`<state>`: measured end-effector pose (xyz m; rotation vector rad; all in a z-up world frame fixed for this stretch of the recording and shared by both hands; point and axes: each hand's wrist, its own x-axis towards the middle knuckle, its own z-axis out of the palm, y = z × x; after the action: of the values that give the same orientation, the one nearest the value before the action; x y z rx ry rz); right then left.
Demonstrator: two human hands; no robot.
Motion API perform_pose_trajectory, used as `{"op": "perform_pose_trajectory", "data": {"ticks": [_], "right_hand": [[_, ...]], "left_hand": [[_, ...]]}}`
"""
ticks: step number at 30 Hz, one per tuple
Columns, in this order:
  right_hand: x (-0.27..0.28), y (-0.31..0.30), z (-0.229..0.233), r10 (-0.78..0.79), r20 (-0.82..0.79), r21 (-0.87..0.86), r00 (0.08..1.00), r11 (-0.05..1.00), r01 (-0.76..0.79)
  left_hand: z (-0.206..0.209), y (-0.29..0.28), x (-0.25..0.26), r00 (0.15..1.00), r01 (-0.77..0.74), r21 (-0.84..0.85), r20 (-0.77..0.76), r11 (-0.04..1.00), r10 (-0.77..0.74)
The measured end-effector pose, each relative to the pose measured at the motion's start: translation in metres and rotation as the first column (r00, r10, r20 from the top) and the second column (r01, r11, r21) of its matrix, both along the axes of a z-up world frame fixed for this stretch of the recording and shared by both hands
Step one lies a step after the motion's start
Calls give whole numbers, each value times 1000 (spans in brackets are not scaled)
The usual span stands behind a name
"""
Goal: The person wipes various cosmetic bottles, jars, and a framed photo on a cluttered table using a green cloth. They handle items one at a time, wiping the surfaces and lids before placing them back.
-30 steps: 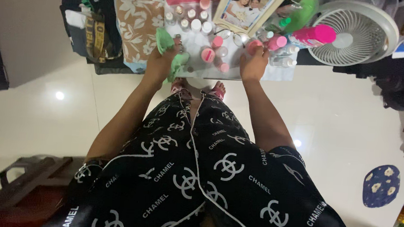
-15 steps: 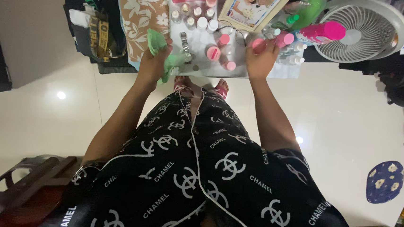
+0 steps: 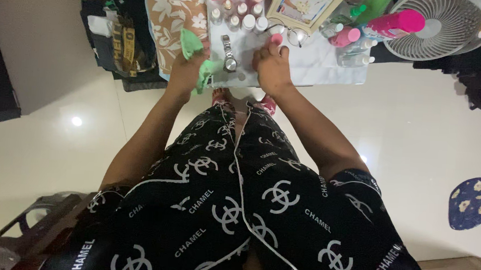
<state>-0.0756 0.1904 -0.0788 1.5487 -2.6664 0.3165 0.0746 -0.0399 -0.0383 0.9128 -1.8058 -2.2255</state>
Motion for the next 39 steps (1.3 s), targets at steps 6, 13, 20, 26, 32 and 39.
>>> {"op": "perform_pose_trajectory", "data": {"ticks": [6, 13, 20, 26, 32, 39], "right_hand": [[-1, -23, -28, -30, -159, 183, 987, 981, 59], [13, -23, -27, -131, -357, 31, 925, 988, 152], [63, 4, -66, -194, 217, -187, 957, 954, 236], [69, 6, -116, -198, 965, 249, -173, 474, 844], [53, -25, -104, 176, 955, 200, -238, 210, 957], [41, -59, -109, 97, 982, 149, -161, 120, 982]], "left_hand": [[8, 0, -1, 998, 47, -44, 52, 998, -45], [-3, -8, 3, 997, 59, 10, 55, 998, -60], [-4, -10, 3, 993, 92, 45, 69, 995, -95], [-7, -14, -1, 986, 152, 24, 61, 988, -154], [-7, -16, -3, 985, 141, 79, 88, 987, -147], [-10, -28, 10, 981, 140, 55, 125, 989, -146]]}}
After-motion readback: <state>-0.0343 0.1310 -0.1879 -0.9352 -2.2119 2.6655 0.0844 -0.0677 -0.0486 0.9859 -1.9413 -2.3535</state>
